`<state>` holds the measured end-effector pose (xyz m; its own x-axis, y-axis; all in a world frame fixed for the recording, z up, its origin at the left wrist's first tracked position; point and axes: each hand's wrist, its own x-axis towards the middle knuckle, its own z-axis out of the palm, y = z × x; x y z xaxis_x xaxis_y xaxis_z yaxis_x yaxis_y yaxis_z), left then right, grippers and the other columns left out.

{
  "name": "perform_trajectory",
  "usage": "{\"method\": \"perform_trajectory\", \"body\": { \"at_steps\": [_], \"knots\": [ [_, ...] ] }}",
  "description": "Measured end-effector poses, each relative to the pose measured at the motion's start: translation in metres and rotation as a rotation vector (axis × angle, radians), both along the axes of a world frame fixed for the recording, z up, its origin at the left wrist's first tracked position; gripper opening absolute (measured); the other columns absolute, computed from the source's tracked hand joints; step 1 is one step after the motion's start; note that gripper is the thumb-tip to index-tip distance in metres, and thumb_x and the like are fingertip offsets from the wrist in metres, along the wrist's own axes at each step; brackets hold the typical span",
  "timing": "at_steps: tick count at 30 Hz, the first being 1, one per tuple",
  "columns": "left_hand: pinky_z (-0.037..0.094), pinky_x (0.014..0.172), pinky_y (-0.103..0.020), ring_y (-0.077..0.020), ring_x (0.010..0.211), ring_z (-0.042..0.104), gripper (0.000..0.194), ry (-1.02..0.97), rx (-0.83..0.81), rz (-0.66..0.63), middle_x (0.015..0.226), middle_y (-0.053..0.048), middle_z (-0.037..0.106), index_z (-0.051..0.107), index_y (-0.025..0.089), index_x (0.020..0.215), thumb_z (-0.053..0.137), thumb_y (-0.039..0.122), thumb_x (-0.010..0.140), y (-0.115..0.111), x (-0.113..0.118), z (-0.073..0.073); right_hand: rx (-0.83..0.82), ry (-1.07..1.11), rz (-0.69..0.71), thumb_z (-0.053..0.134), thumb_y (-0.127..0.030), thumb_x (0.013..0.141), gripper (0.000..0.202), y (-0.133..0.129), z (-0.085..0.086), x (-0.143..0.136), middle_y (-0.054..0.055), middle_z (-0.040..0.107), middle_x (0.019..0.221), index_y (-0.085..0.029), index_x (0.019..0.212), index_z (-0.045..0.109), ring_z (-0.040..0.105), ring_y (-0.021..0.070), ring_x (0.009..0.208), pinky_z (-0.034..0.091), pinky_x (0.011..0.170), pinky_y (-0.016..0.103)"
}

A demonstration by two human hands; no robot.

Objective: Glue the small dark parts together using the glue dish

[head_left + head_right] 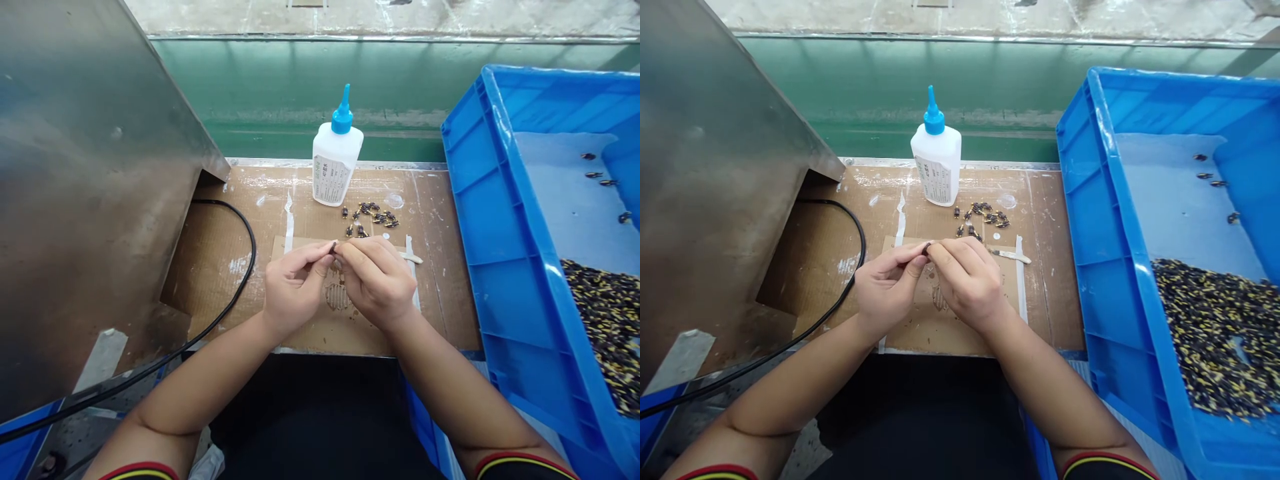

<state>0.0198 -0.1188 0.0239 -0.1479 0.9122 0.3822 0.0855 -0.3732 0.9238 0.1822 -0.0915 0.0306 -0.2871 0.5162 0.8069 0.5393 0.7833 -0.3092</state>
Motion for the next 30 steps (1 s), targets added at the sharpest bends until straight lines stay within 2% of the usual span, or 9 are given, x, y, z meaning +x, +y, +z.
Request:
{"method": "perform_trajectory", "body": {
  "at_steps": [6,8,10,12,14,17,20,26,30],
  "knots": [
    [0.069,0.09,-0.028,-0.0175,0.094,0.082,0.01,-0.242,-0.171,-0.064,0.103,-0.007,0.085,0.086,0.022,0.103,0.084,0.027,0.095,0.003,0.001,0.003,0.027,0.046,0.077,0.069,-0.006,0.102,0.036,0.004,-0.001,0.003,0.006,0.082,0.106,-0.026,0.132,0.07,0.079,0.023,0.089,0.068,0.079,0.039],
    [0.068,0.087,-0.023,-0.0154,0.091,0.081,0.01,-0.293,-0.196,-0.09,0.1,-0.007,0.085,0.086,0.021,0.102,0.084,0.028,0.095,0.005,0.0,0.002,0.048,0.072,0.106,0.072,-0.009,0.102,0.042,0.005,0.0,0.006,0.004,0.083,0.106,-0.028,0.139,0.068,0.08,0.0216,0.088,0.069,0.079,0.038],
    [0.067,0.087,-0.022,-0.0145,0.09,0.081,0.011,-0.323,-0.201,-0.102,0.1,-0.007,0.085,0.085,0.022,0.103,0.083,0.03,0.097,0.006,-0.002,0.0,0.002,0.119,0.13,0.074,-0.013,0.101,0.046,0.005,0.002,0.009,0.002,0.083,0.103,-0.028,0.144,0.065,0.079,0.0197,0.084,0.07,0.077,0.036],
    [0.066,0.089,-0.023,-0.0151,0.092,0.081,0.013,-0.322,-0.209,-0.116,0.102,-0.007,0.084,0.085,0.022,0.105,0.081,0.032,0.099,0.007,-0.004,-0.002,-0.1,0.183,0.115,0.072,-0.015,0.102,0.037,0.006,0.005,0.012,0.003,0.082,0.101,-0.027,0.137,0.07,0.078,0.0188,0.083,0.069,0.075,0.035],
    [0.066,0.091,-0.026,-0.0166,0.095,0.08,0.013,-0.294,-0.206,-0.142,0.104,-0.008,0.084,0.085,0.022,0.105,0.08,0.033,0.099,0.008,-0.005,-0.001,-0.204,0.213,0.082,0.07,-0.016,0.103,0.022,0.006,0.007,0.014,0.005,0.081,0.102,-0.025,0.123,0.076,0.077,0.019,0.086,0.068,0.076,0.035],
    [0.066,0.088,-0.028,-0.0184,0.098,0.079,0.014,-0.227,-0.172,-0.158,0.105,-0.009,0.083,0.085,0.022,0.102,0.08,0.035,0.099,0.008,-0.005,0.001,-0.277,0.17,0.113,0.071,-0.017,0.104,0.01,0.006,0.008,0.013,0.006,0.079,0.1,-0.022,0.11,0.078,0.075,0.0182,0.085,0.065,0.074,0.033],
    [0.067,0.084,-0.028,-0.0181,0.093,0.078,0.014,-0.184,-0.146,-0.137,0.103,-0.009,0.083,0.085,0.022,0.101,0.081,0.034,0.097,0.008,-0.004,0.004,-0.282,0.158,0.149,0.07,-0.016,0.104,0.01,0.006,0.007,0.012,0.004,0.079,0.097,-0.022,0.107,0.076,0.074,0.0173,0.082,0.063,0.072,0.033],
    [0.069,0.082,-0.029,-0.0183,0.087,0.08,0.012,-0.146,-0.143,-0.121,0.098,-0.008,0.085,0.087,0.023,0.101,0.082,0.032,0.096,0.006,-0.002,0.009,-0.21,0.102,0.125,0.064,-0.014,0.104,0.011,0.006,0.009,0.013,0.003,0.076,0.089,-0.021,0.099,0.071,0.069,0.0163,0.076,0.061,0.071,0.031],
    [0.069,0.075,-0.027,-0.0171,0.079,0.08,0.01,-0.112,-0.121,-0.144,0.094,-0.007,0.084,0.087,0.021,0.099,0.081,0.029,0.096,0.006,-0.002,0.011,-0.268,0.109,0.144,0.064,-0.013,0.102,0.012,0.006,0.011,0.014,0.001,0.07,0.083,-0.02,0.093,0.067,0.064,0.0135,0.071,0.057,0.067,0.027]
  ]
}}
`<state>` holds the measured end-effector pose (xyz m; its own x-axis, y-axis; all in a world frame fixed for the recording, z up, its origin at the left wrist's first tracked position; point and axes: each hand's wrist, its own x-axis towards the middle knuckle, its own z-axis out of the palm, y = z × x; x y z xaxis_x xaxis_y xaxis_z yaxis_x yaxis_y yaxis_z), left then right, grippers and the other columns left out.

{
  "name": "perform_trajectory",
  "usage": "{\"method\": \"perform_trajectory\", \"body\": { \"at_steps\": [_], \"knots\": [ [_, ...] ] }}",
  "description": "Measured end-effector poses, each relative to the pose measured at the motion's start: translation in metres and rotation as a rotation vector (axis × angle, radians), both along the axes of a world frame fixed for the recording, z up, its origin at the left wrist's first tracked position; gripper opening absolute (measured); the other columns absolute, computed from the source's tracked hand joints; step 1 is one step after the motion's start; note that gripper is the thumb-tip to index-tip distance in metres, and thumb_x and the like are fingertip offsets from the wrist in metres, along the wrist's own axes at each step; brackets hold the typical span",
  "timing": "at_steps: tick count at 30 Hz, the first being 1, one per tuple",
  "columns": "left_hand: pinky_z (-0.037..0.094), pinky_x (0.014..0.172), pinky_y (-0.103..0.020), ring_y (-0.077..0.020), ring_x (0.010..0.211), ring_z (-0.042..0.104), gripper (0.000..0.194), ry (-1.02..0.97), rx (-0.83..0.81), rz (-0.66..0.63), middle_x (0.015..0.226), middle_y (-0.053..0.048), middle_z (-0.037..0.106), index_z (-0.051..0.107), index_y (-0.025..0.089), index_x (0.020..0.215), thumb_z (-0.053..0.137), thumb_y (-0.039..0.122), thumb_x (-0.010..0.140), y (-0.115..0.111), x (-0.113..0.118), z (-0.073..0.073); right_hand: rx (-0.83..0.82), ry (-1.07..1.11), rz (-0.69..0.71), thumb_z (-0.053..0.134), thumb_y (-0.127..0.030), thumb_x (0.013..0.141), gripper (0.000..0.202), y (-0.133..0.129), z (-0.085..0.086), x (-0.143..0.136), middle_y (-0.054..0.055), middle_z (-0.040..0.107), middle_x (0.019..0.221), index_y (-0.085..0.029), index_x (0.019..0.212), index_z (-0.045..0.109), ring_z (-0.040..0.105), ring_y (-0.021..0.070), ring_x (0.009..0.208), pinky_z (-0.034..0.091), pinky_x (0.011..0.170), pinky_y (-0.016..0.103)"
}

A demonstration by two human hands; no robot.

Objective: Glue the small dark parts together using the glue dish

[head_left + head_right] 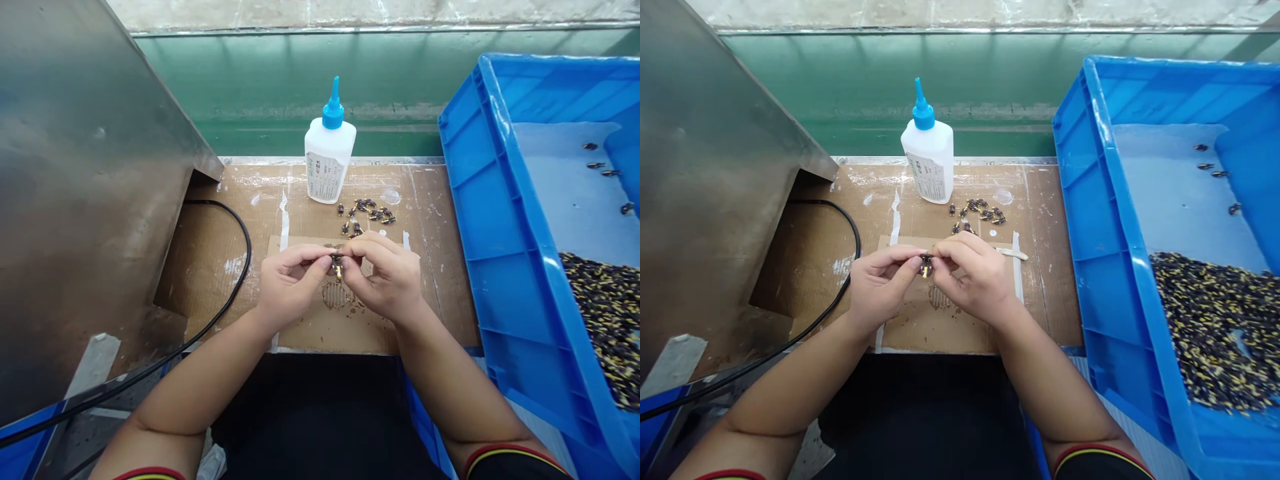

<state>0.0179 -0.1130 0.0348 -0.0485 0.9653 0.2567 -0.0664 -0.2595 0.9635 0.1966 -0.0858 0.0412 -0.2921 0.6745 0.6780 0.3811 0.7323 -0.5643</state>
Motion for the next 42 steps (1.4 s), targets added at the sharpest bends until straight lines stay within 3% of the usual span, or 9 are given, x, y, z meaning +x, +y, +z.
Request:
{"method": "perform_trajectory", "body": {
  "at_steps": [4,8,14,19,30,42],
  "knots": [
    [0.067,0.073,-0.025,-0.0158,0.077,0.078,0.008,0.086,0.062,-0.042,0.089,-0.006,0.084,0.085,0.021,0.096,0.078,0.024,0.097,0.004,-0.007,0.001,-0.032,-0.009,0.027,0.064,-0.013,0.102,0.012,0.0,0.001,0.004,0.001,0.071,0.084,-0.02,0.092,0.067,0.064,0.0134,0.071,0.056,0.067,0.026],
    [0.063,0.073,-0.027,-0.0167,0.077,0.076,0.013,0.31,0.178,-0.072,0.086,-0.006,0.082,0.08,0.021,0.09,0.074,0.026,0.099,0.011,-0.017,0.001,-0.089,-0.031,0.084,0.067,-0.015,0.101,0.011,0.002,0.003,0.01,0.0,0.072,0.084,-0.021,0.093,0.068,0.065,0.0134,0.071,0.055,0.067,0.025],
    [0.051,0.064,-0.023,-0.0114,0.061,0.065,0.026,0.591,0.427,-0.191,0.072,-0.002,0.074,0.068,0.02,0.082,0.055,0.019,0.104,0.016,-0.021,0.004,-0.385,0.019,0.195,0.068,-0.015,0.099,0.013,0.001,0.008,0.013,-0.002,0.07,0.079,-0.019,0.087,0.068,0.062,0.011,0.067,0.051,0.064,0.024],
    [0.047,0.061,-0.022,-0.0096,0.06,0.059,0.028,0.534,0.42,-0.21,0.068,0.001,0.066,0.061,0.019,0.08,0.053,0.016,0.107,0.011,-0.019,0.003,-0.608,0.151,0.28,0.066,-0.026,0.105,0.017,-0.002,0.011,0.01,0.001,0.072,0.081,-0.019,0.089,0.069,0.065,0.0143,0.072,0.05,0.066,0.028],
    [0.043,0.058,-0.021,-0.0086,0.059,0.052,0.025,0.51,0.424,-0.243,0.067,0.003,0.06,0.059,0.019,0.081,0.055,0.015,0.105,0.01,-0.017,0.0,-0.451,-0.021,0.306,0.058,-0.023,0.106,0.02,0.001,0.006,0.012,-0.003,0.06,0.076,-0.021,0.086,0.057,0.053,0.0124,0.068,0.041,0.064,0.027],
    [0.039,0.056,-0.021,-0.0081,0.055,0.048,0.03,0.475,0.288,-0.285,0.063,0.004,0.055,0.056,0.019,0.072,0.055,0.018,0.103,0.013,-0.02,0.003,-0.583,0.016,0.288,0.055,-0.025,0.108,0.022,-0.004,0.007,0.007,-0.003,0.057,0.077,-0.021,0.087,0.056,0.049,0.0122,0.067,0.04,0.063,0.027]
  ]
}}
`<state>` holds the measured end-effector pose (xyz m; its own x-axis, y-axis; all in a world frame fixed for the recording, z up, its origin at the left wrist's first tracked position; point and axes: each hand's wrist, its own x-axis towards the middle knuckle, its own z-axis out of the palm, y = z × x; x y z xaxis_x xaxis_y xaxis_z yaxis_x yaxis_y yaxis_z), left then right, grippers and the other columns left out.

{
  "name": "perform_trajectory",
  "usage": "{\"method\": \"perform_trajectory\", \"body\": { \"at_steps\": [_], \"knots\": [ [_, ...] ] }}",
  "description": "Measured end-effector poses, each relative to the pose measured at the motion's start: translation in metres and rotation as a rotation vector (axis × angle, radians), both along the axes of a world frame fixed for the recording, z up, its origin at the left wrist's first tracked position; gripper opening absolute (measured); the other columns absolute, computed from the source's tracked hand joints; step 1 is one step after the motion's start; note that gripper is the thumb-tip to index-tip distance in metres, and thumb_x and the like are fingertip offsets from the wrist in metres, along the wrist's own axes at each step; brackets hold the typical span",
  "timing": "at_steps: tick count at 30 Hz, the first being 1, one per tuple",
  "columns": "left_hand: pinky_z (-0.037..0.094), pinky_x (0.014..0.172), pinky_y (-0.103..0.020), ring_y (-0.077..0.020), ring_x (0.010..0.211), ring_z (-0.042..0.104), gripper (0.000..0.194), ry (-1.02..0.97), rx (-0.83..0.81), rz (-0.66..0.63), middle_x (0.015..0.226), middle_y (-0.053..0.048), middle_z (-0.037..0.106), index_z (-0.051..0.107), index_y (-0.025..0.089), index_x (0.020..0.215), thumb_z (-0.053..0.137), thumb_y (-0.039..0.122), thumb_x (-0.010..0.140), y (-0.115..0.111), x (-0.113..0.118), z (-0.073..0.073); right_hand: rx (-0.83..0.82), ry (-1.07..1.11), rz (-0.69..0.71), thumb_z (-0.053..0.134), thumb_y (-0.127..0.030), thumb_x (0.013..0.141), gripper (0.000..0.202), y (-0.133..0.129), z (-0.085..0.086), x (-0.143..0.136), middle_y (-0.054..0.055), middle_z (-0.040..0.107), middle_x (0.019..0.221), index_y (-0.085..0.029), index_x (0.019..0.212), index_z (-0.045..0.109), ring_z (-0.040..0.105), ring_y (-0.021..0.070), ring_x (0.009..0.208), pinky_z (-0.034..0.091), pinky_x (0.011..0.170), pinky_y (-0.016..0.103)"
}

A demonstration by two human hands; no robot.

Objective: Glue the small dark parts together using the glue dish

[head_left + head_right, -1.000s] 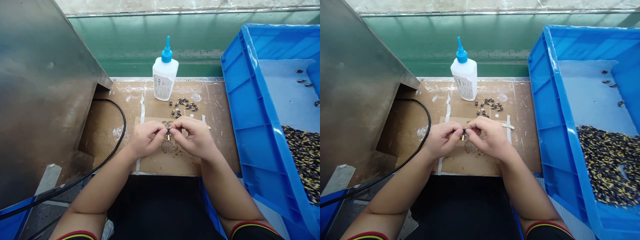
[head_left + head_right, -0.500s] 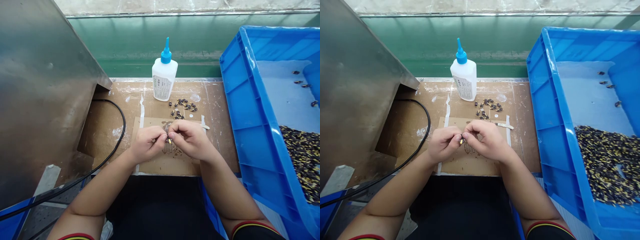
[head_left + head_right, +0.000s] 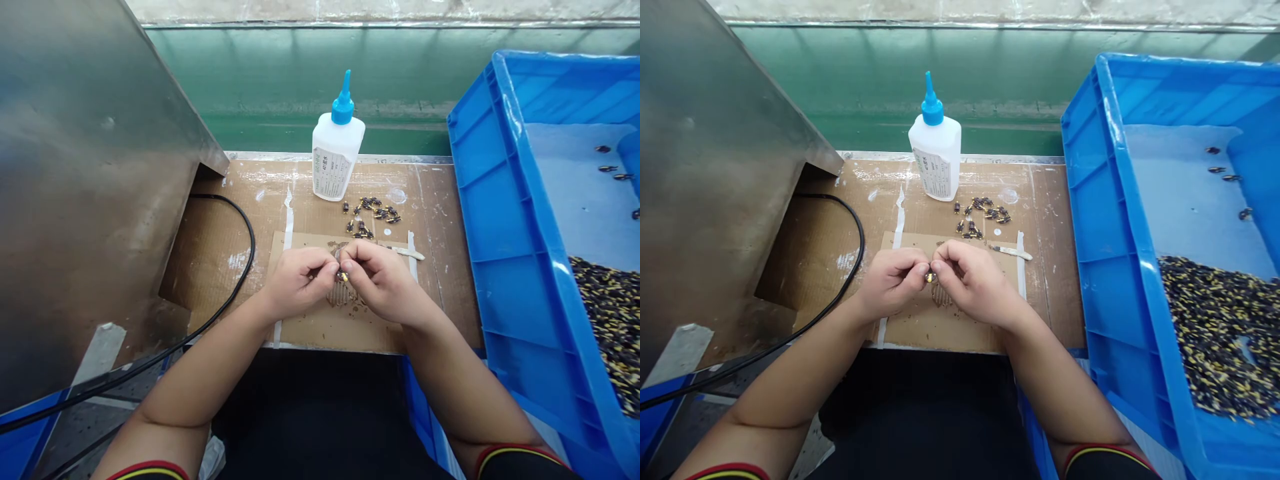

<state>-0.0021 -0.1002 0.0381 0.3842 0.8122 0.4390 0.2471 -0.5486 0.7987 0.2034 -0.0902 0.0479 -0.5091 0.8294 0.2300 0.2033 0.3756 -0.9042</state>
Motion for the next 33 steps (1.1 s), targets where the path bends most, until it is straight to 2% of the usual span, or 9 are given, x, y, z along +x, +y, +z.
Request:
{"method": "perform_trajectory", "body": {
  "at_steps": [9,12,14,16,19,21,25,28,33],
  "knots": [
    [0.038,0.057,-0.022,-0.0082,0.055,0.045,0.034,0.002,-0.12,0.041,0.061,0.004,0.054,0.055,0.018,0.068,0.054,0.023,0.102,0.001,0.002,-0.001,-0.017,-0.052,-0.048,0.054,-0.026,0.109,0.021,-0.001,-0.003,0.0,-0.003,0.057,0.076,-0.021,0.089,0.056,0.049,0.0123,0.067,0.039,0.064,0.028],
    [0.037,0.056,-0.022,-0.0082,0.056,0.045,0.035,-0.039,-0.231,0.058,0.061,0.003,0.054,0.056,0.018,0.068,0.055,0.028,0.102,0.001,0.003,-0.006,-0.058,-0.055,-0.068,0.054,-0.028,0.109,0.022,0.002,-0.002,-0.002,-0.003,0.056,0.074,-0.021,0.089,0.057,0.048,0.0121,0.066,0.038,0.063,0.029],
    [0.038,0.055,-0.022,-0.0086,0.056,0.047,0.036,-0.104,-0.389,0.059,0.062,0.002,0.055,0.058,0.018,0.07,0.057,0.034,0.102,0.001,0.006,-0.009,-0.122,-0.048,-0.074,0.055,-0.031,0.108,0.023,0.005,-0.002,-0.003,-0.003,0.056,0.072,-0.02,0.088,0.059,0.047,0.0121,0.064,0.037,0.061,0.028],
    [0.039,0.052,-0.021,-0.0087,0.054,0.048,0.038,-0.238,-0.619,0.049,0.061,0.001,0.055,0.06,0.017,0.072,0.061,0.042,0.101,0.002,0.009,-0.011,-0.218,-0.012,-0.075,0.057,-0.037,0.108,0.028,0.009,-0.005,-0.003,-0.003,0.057,0.071,-0.02,0.086,0.062,0.049,0.012,0.062,0.038,0.059,0.028],
    [0.032,0.044,-0.017,-0.0069,0.048,0.045,0.039,-0.484,-0.938,0.037,0.058,0.003,0.05,0.058,0.017,0.072,0.07,0.047,0.094,0.003,0.014,-0.008,-0.309,0.065,-0.112,0.058,-0.049,0.109,0.04,0.011,-0.011,-0.002,0.0,0.063,0.071,-0.019,0.083,0.066,0.057,0.0135,0.063,0.045,0.06,0.028],
    [0.025,0.04,-0.015,-0.0054,0.046,0.042,0.038,-0.604,-1.057,0.027,0.058,0.004,0.046,0.056,0.017,0.071,0.073,0.044,0.091,0.005,0.016,-0.005,-0.236,0.09,-0.189,0.057,-0.051,0.11,0.042,0.01,-0.013,-0.001,0.002,0.069,0.075,-0.019,0.088,0.072,0.065,0.0156,0.068,0.05,0.063,0.029],
    [0.02,0.035,-0.013,-0.0047,0.044,0.035,0.032,-0.715,-1.188,-0.028,0.059,0.006,0.042,0.053,0.018,0.072,0.07,0.038,0.091,0.008,0.013,-0.002,0.136,0.056,-0.323,0.066,-0.036,0.107,0.022,0.004,-0.009,-0.002,0.003,0.076,0.084,-0.021,0.095,0.076,0.068,0.0169,0.071,0.053,0.066,0.032],
    [0.018,0.034,-0.013,-0.0047,0.043,0.032,0.032,-0.729,-1.226,-0.058,0.058,0.006,0.04,0.05,0.019,0.072,0.068,0.037,0.092,0.008,0.012,-0.001,0.332,0.007,-0.302,0.071,-0.027,0.102,0.007,0.002,-0.005,-0.005,0.003,0.077,0.087,-0.023,0.1,0.077,0.064,0.0159,0.068,0.052,0.062,0.032],
    [0.016,0.033,-0.015,-0.0049,0.04,0.026,0.035,-0.688,-1.254,-0.151,0.055,0.007,0.034,0.045,0.021,0.069,0.063,0.038,0.094,0.007,0.01,0.005,0.458,0.005,-0.232,0.073,-0.021,0.102,0.005,0.003,-0.007,-0.005,0.003,0.079,0.094,-0.025,0.103,0.076,0.068,0.0164,0.072,0.055,0.063,0.032]
  ]
}}
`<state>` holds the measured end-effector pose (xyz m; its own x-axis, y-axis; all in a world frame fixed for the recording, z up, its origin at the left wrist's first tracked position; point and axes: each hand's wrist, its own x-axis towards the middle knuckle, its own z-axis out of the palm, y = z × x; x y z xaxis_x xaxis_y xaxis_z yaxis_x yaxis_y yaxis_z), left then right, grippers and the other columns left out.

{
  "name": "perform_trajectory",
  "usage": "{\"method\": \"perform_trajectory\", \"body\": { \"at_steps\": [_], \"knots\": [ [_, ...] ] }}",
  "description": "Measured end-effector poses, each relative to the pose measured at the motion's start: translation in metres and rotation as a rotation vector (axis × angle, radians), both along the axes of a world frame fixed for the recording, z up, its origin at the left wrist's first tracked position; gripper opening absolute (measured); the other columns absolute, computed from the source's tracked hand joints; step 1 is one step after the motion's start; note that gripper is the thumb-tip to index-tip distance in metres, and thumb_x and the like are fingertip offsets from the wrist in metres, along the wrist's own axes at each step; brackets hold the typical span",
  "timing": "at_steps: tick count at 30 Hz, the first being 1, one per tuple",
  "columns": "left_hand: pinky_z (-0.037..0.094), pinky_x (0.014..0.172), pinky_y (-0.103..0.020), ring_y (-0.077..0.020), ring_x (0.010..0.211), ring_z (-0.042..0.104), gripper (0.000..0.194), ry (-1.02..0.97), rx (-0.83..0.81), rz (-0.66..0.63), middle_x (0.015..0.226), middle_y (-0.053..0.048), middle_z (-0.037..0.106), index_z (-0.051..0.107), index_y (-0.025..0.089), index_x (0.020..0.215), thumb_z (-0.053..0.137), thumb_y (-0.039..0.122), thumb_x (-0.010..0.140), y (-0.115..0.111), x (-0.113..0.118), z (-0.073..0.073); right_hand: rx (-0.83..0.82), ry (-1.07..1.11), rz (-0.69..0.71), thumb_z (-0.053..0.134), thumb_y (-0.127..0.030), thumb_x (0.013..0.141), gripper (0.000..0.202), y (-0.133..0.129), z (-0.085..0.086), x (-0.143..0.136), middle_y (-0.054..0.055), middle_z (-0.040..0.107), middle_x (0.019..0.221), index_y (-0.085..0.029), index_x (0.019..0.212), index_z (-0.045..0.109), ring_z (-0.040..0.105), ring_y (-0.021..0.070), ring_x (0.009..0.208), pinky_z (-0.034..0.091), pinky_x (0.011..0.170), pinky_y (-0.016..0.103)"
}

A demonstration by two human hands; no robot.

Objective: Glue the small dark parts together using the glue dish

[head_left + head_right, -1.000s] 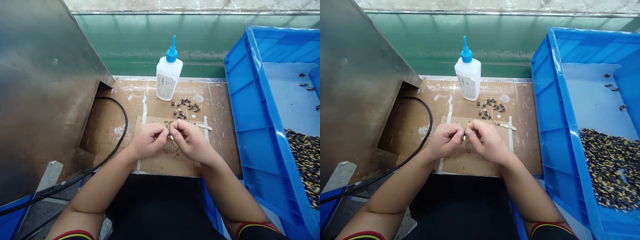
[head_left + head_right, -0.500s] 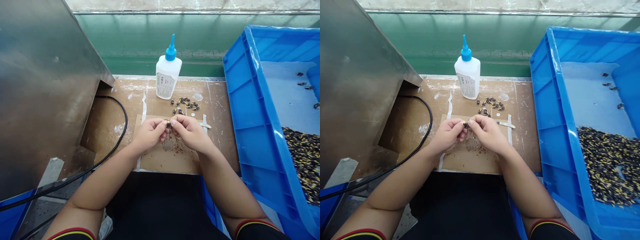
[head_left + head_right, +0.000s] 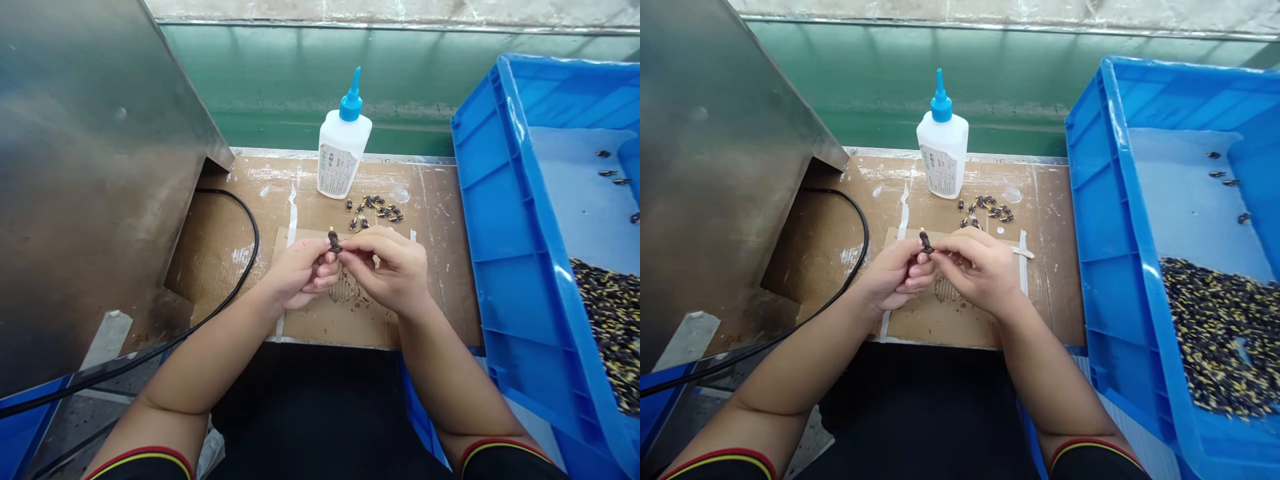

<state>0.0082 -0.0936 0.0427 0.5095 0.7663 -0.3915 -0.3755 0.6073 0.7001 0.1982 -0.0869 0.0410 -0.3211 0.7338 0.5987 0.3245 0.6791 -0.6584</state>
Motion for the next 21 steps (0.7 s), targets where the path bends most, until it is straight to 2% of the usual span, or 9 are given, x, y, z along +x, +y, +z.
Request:
{"method": "perform_trajectory", "body": {
  "at_steps": [3,7,9,12,15,18,21],
  "knots": [
    [0.017,0.034,-0.016,-0.0053,0.04,0.027,0.037,0.003,0.014,-0.039,0.053,0.006,0.035,0.043,0.021,0.067,0.06,0.037,0.096,-0.002,-0.001,0.002,0.062,-0.007,0.009,0.074,-0.018,0.102,0.007,0.001,-0.002,0.0,0.003,0.079,0.095,-0.025,0.102,0.073,0.07,0.0175,0.078,0.057,0.067,0.033],
    [0.022,0.037,-0.017,-0.0076,0.043,0.041,0.037,0.035,0.159,0.007,0.056,0.003,0.045,0.056,0.018,0.072,0.059,0.041,0.101,-0.009,-0.001,0.001,0.129,-0.013,-0.015,0.067,-0.015,0.106,0.009,0.001,-0.004,0.0,0.005,0.074,0.093,-0.024,0.104,0.067,0.07,0.0203,0.085,0.058,0.071,0.034],
    [0.031,0.038,-0.018,-0.0094,0.049,0.051,0.036,0.133,0.369,0.115,0.063,-0.001,0.056,0.066,0.016,0.081,0.059,0.043,0.104,-0.013,-0.001,-0.001,0.156,-0.015,-0.056,0.063,-0.018,0.108,0.007,0.001,-0.005,0.001,0.007,0.072,0.094,-0.024,0.105,0.065,0.069,0.022,0.087,0.058,0.072,0.036],
    [0.052,0.051,-0.02,-0.012,0.068,0.068,0.022,0.396,0.838,0.38,0.087,-0.007,0.073,0.075,0.016,0.101,0.065,0.035,0.105,-0.018,-0.001,-0.005,0.182,-0.035,-0.1,0.06,-0.022,0.109,0.005,0.0,-0.007,0.004,0.008,0.07,0.096,-0.025,0.106,0.063,0.068,0.0236,0.087,0.058,0.073,0.039],
    [0.063,0.067,-0.024,-0.0145,0.085,0.074,0.014,0.614,1.256,0.549,0.104,-0.008,0.078,0.075,0.019,0.113,0.074,0.023,0.099,-0.018,-0.001,-0.006,0.199,-0.011,-0.099,0.063,-0.021,0.108,0.005,0.001,-0.007,0.006,0.007,0.071,0.095,-0.026,0.107,0.063,0.068,0.0235,0.085,0.058,0.073,0.039],
    [0.066,0.074,-0.025,-0.0148,0.089,0.075,0.02,0.739,1.483,0.589,0.107,-0.007,0.079,0.074,0.021,0.111,0.081,0.016,0.094,-0.015,-0.002,-0.005,0.183,0.021,-0.051,0.071,-0.016,0.104,0.012,0.0,-0.004,0.005,0.006,0.073,0.096,-0.027,0.108,0.066,0.069,0.0222,0.084,0.057,0.071,0.038],
    [0.067,0.084,-0.029,-0.0151,0.092,0.077,0.018,0.777,1.529,0.616,0.105,-0.004,0.079,0.073,0.022,0.108,0.08,0.012,0.094,-0.013,-0.003,-0.005,0.131,0.014,0.013,0.071,-0.017,0.103,0.012,-0.002,0.002,0.004,0.006,0.074,0.097,-0.028,0.109,0.069,0.069,0.0217,0.082,0.056,0.068,0.038]
  ]
}}
